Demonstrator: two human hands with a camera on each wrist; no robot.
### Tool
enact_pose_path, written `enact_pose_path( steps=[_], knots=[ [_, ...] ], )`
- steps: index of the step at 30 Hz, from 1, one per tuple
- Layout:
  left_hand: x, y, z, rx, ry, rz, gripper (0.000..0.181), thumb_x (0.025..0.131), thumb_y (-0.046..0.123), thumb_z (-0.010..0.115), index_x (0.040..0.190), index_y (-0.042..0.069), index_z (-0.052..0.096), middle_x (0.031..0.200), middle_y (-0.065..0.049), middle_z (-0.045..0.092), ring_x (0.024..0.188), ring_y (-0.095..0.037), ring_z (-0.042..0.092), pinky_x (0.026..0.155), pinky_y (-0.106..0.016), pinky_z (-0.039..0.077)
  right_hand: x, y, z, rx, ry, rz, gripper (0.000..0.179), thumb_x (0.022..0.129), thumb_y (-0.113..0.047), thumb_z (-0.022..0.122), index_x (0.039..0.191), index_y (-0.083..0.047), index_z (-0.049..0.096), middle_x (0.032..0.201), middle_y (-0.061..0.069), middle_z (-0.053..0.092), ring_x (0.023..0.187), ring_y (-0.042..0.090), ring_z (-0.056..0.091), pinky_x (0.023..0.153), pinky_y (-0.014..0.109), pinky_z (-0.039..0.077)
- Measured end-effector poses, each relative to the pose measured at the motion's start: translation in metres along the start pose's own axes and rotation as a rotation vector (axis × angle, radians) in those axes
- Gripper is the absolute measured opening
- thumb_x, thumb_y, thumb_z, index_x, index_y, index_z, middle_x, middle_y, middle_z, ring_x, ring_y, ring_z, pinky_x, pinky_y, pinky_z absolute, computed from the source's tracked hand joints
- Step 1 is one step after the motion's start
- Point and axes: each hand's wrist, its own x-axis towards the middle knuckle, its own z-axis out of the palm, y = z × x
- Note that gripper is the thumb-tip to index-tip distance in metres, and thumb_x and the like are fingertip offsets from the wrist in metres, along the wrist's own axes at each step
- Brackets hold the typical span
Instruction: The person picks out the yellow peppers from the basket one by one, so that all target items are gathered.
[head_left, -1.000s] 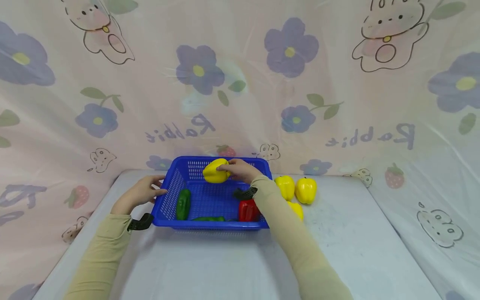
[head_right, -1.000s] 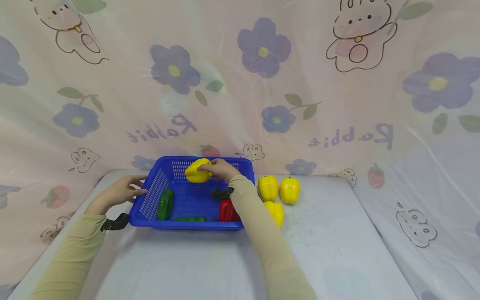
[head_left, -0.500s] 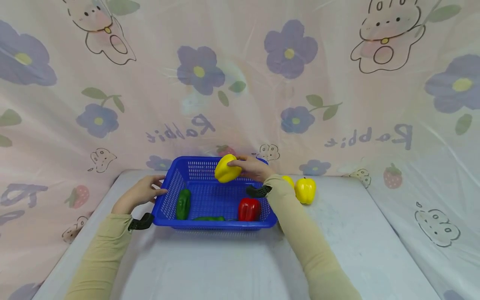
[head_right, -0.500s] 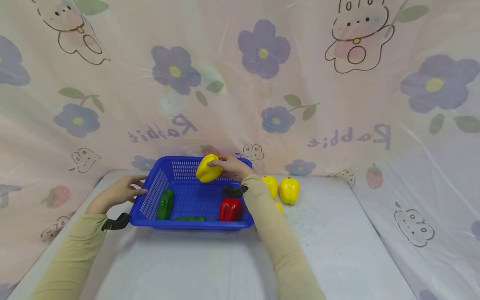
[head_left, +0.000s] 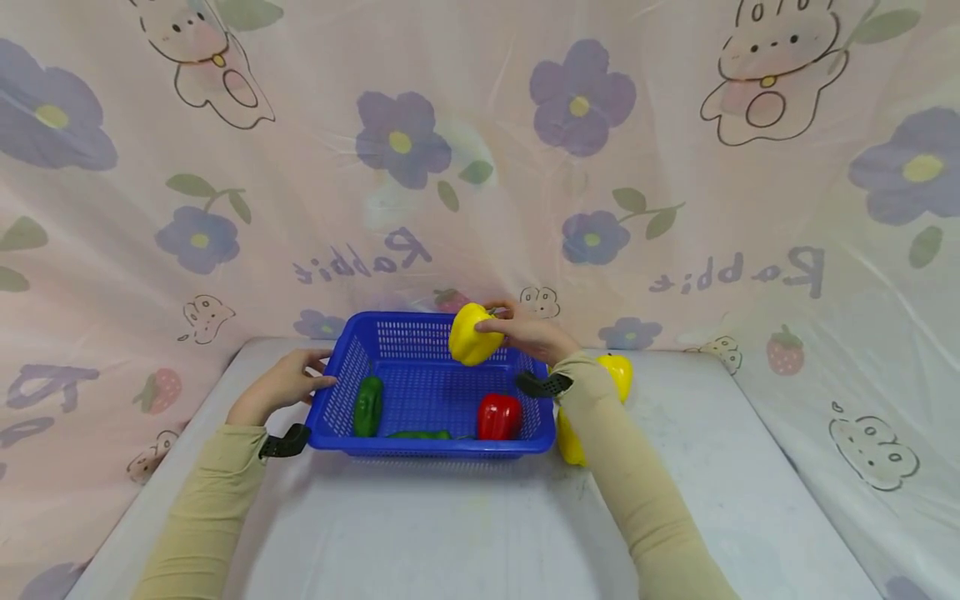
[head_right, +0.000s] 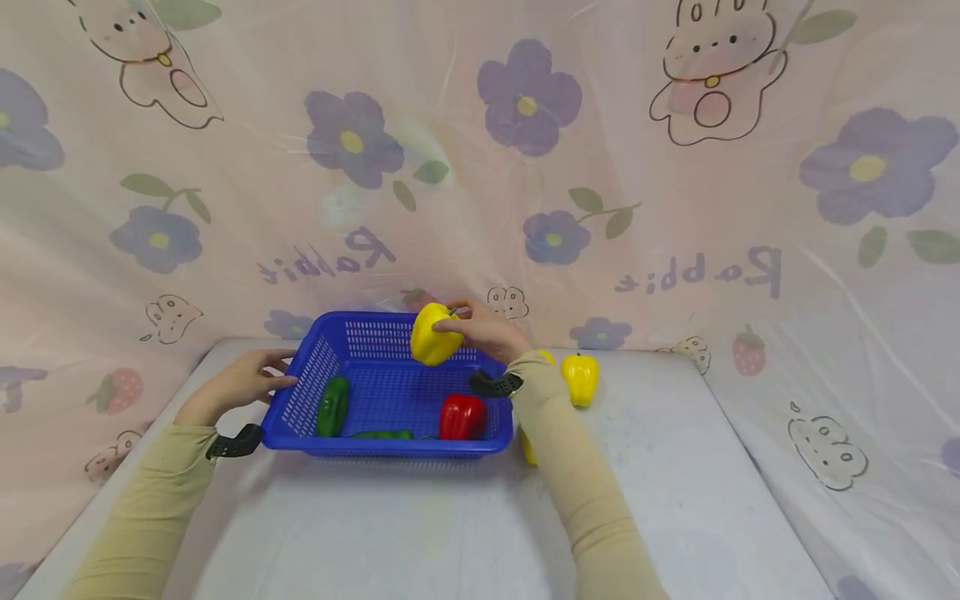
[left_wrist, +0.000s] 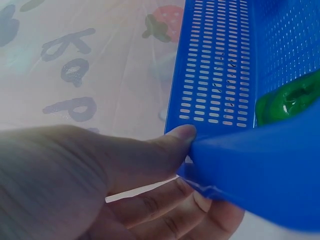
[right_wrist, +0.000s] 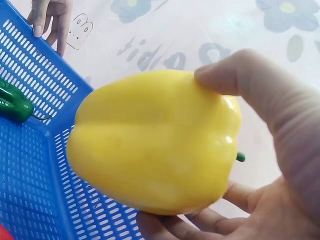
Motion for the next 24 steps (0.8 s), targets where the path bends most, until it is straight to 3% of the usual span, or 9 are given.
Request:
enact_pose_path(
  steps=[4, 12, 20, 24],
  knots=[
    [0.000, 0.000, 0.000, -0.005, -0.004, -0.003, 0.057, 0.094, 0.003, 0.057, 0.139, -0.018, 0.029, 0.114, -0.036, 0.051, 0.082, -0.030, 0.065, 0.064, -0.039, 0.058, -0.009, 0.000, -0.003, -0.048, 0.017, -0.018, 0.058, 0.088, -0.018, 0.070, 0.134, -0.006, 0.035, 0.129, 0.021, 0.042, 0.110, 0.033, 0.050, 0.099, 0.045, 0.043],
    [-0.002, 0.001, 0.001, -0.010, -0.006, 0.009, 0.058, 0.094, 0.003, 0.058, 0.139, -0.019, 0.029, 0.113, -0.035, 0.051, 0.081, -0.029, 0.065, 0.063, -0.039, 0.058, -0.034, -0.001, -0.008, -0.212, 0.061, -0.085, 0.059, 0.084, -0.031, 0.074, 0.132, -0.012, 0.044, 0.136, 0.009, 0.043, 0.125, 0.030, 0.038, 0.107, 0.047, 0.033],
    [-0.002, -0.001, 0.003, -0.032, -0.008, 0.007, 0.059, 0.094, 0.003, 0.058, 0.139, -0.019, 0.028, 0.113, -0.035, 0.051, 0.081, -0.030, 0.065, 0.062, -0.039, 0.058, -0.057, 0.006, -0.013, -0.185, 0.068, -0.174, 0.055, 0.085, -0.025, 0.073, 0.131, -0.010, 0.047, 0.131, 0.008, 0.049, 0.120, 0.033, 0.046, 0.105, 0.049, 0.034],
    [-0.003, 0.000, 0.002, -0.025, -0.001, 0.004, 0.059, 0.094, 0.003, 0.058, 0.140, -0.019, 0.028, 0.114, -0.036, 0.050, 0.084, -0.032, 0.065, 0.063, -0.040, 0.058, -0.070, 0.007, -0.017, -0.167, 0.083, -0.162, 0.054, 0.087, -0.026, 0.071, 0.134, -0.013, 0.047, 0.136, 0.008, 0.046, 0.124, 0.035, 0.043, 0.107, 0.050, 0.031]
  ],
)
